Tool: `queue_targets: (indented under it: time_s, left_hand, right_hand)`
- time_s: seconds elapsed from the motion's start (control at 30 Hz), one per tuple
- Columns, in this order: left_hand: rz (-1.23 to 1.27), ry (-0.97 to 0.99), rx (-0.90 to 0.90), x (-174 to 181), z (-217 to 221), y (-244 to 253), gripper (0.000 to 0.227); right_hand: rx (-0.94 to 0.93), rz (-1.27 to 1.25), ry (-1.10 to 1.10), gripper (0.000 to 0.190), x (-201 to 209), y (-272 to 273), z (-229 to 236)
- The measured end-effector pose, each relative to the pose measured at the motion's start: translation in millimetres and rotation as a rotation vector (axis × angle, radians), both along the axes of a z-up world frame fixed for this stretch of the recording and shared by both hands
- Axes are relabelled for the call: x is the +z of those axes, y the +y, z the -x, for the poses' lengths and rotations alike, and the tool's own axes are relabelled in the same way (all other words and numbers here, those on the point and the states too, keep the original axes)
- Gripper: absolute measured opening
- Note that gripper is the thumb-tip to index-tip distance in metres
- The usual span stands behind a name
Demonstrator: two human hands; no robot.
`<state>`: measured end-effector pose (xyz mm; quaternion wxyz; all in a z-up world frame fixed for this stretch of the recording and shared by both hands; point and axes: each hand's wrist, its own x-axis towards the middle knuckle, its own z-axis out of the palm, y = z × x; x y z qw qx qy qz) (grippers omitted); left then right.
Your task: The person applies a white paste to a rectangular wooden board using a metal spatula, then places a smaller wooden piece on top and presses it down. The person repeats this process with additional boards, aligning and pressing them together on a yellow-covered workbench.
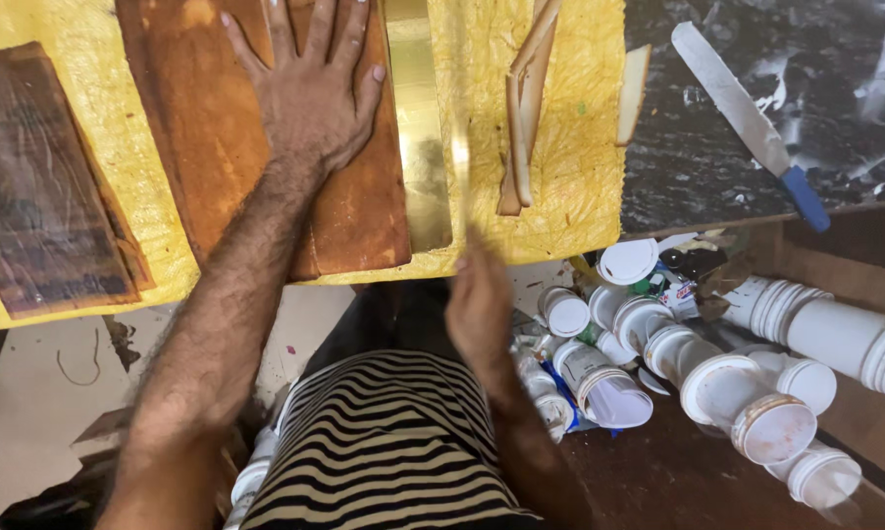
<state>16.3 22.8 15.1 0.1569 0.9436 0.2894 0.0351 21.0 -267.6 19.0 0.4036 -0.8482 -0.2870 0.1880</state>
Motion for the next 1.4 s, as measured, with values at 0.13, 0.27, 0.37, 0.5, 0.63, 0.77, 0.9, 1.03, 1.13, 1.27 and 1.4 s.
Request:
queue_targets:
  time_s: [0.13, 0.27, 0.37, 0.5, 0.63, 0.77, 0.9, 1.03, 1.13, 1.27, 1.4]
  left_hand:
    - [-0.01, -0.012, -0.004, 4.9, -2.7, 0.7, 0.061]
    - [0.009, 0.011, 0.008, 12.7, -0.6, -0.4, 0.061]
    - [0.019, -0.007, 0.008, 13.7, -7.0, 1.7, 0.061]
    - [0.01, -0.015, -0.008, 11.8, 0.7, -4.0, 0.059]
    - [-0.039, -0.099, -0.036, 9.3, -2.7, 2.4, 0.056]
    - [-0.027, -0.077, -0.033, -0.1, 4.2, 1.2, 0.056]
    - [-0.024, -0.071, -0.027, -2.1, 3.3, 2.2, 0.058]
    - [-0.034, -0.194, -0.056, -7.8, 1.2, 6.6, 0.056]
    - [-0.077, -0.105, -0.054, -14.7, 6.8, -0.8, 0.053]
    - [-0.14, -0.175, -0.077, 0.4, -4.1, 7.8, 0.054]
    - [0.061, 0.023, -0.012, 29.1, 10.2, -13.5, 0.063]
  right_hand:
    - [0.095, 0.095, 0.062, 0.052, 8.1, 11.8, 24.6]
    - [0.125, 0.102, 0.156, 0.052, 18.7, 16.0, 33.0]
    - [0.129, 0.107, 0.143, 0.052, 21.4, 19.8, 23.9]
    - [0.16, 0.03, 0.026, 0.048, 15.1, 31.2, 13.8]
    - [0.128, 0.197, 0.249, 0.051, 20.2, 32.9, 14.2]
    - [0.135, 0.168, 0.228, 0.05, 9.7, 32.5, 18.5]
    - [0.102, 0.146, 0.224, 0.049, 1.6, 20.7, 28.9]
    - [0.09, 0.268, 0.27, 0.055, -9.8, 6.4, 47.4]
    - [0.054, 0.168, 0.181, 0.053, -16.1, -9.0, 63.9]
    - [-0.022, -0.005, 0.079, 0.052, -22.3, -2.1, 62.4]
    - [-0.221, 0.271, 0.24, 0.048, -11.6, -18.7, 58.0]
